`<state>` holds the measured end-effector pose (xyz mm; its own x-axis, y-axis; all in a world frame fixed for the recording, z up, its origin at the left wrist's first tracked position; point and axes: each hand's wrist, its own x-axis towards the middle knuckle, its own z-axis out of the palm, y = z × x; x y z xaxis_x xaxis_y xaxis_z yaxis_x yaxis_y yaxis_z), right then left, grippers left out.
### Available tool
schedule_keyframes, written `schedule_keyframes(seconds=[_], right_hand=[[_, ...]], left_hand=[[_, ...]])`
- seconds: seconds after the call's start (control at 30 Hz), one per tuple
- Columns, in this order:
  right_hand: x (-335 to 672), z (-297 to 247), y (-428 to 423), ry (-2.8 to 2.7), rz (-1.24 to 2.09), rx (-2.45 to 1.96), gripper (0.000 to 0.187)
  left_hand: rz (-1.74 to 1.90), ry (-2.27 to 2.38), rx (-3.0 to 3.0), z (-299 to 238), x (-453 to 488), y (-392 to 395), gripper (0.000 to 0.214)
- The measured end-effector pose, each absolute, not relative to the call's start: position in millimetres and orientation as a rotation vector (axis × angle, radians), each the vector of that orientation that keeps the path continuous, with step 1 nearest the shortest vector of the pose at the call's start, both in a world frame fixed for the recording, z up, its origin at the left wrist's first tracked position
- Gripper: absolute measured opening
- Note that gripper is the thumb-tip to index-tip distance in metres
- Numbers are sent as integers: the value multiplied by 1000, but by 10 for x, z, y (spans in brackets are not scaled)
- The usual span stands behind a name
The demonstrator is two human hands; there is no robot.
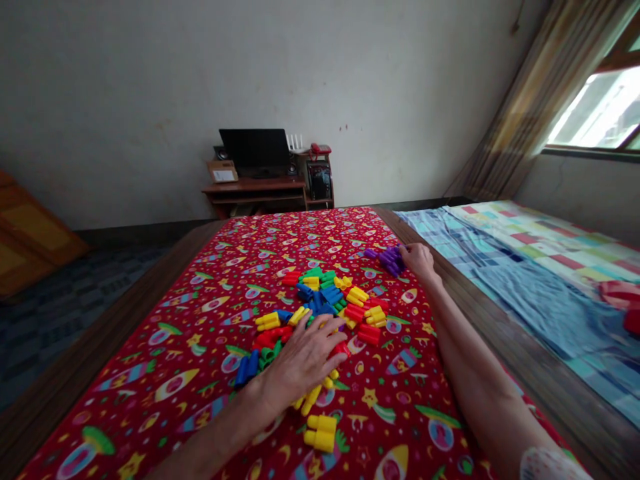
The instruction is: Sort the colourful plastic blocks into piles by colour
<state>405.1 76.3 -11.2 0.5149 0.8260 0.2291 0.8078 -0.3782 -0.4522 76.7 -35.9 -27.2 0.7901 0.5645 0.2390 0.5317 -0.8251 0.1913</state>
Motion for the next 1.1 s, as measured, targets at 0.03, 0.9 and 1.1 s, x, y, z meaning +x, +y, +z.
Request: schedule_keyframes(seconds=[0.03,0.9,1.1], right_hand=[[4056,-108,768,-1332,49,-2262,40],[2925,432,456,-2194,588,-1232,28],[2396,361,226,-2458,597,-954,21]], left_hand=[[454,890,2850,-291,725,-306,28],[1140,1141,1948,-70,553,156,43],[1269,1149,1869,-48,568,126,43]])
